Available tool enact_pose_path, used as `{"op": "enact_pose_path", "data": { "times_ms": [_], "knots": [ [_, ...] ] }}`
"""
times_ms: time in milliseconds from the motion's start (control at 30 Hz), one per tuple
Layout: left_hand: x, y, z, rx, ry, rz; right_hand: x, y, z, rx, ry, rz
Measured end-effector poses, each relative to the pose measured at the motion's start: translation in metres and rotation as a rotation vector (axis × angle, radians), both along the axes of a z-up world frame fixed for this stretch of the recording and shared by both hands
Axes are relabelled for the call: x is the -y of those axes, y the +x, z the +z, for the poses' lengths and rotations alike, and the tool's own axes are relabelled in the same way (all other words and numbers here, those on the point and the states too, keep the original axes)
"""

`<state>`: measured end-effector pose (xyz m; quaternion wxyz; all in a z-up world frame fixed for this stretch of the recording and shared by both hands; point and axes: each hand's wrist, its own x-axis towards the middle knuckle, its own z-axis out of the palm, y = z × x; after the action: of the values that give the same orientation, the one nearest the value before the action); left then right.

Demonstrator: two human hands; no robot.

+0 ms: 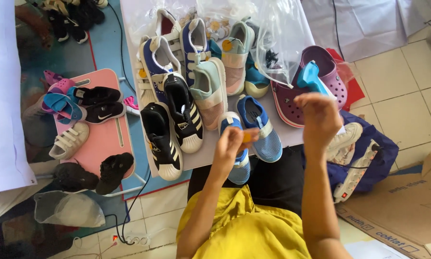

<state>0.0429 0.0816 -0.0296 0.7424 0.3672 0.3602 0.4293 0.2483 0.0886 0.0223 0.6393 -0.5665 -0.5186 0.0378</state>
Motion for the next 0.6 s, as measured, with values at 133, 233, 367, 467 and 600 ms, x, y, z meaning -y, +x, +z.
{"op": "enact_pose_path", "data": {
  "times_ms": [133,233,367,467,600],
  "knots": [
    [-0.045,0.054,-0.002,-0.048,0.044,-0.001,0.029,-0.027,-0.022,-0.054,-0.062,0.041],
    [-0.081,0.081,-0.046,-0.118,0.146,-0.023,0.040,-0.038,-0.024,-0.064,-0.093,0.102],
    [-0.096,0.080,-0.066,-0.280,0.159,0.020,0.050,-0.035,-0.031,0.042,-0.161,0.211],
    [-0.098,0.070,-0.080,-0.305,0.121,0.046,0.040,-0.020,-0.035,0.045,-0.197,0.327],
    [-0.088,0.065,-0.052,-0.394,0.109,0.042,-0.001,-0.001,-0.028,0.089,-0.160,0.285]
  ]
}}
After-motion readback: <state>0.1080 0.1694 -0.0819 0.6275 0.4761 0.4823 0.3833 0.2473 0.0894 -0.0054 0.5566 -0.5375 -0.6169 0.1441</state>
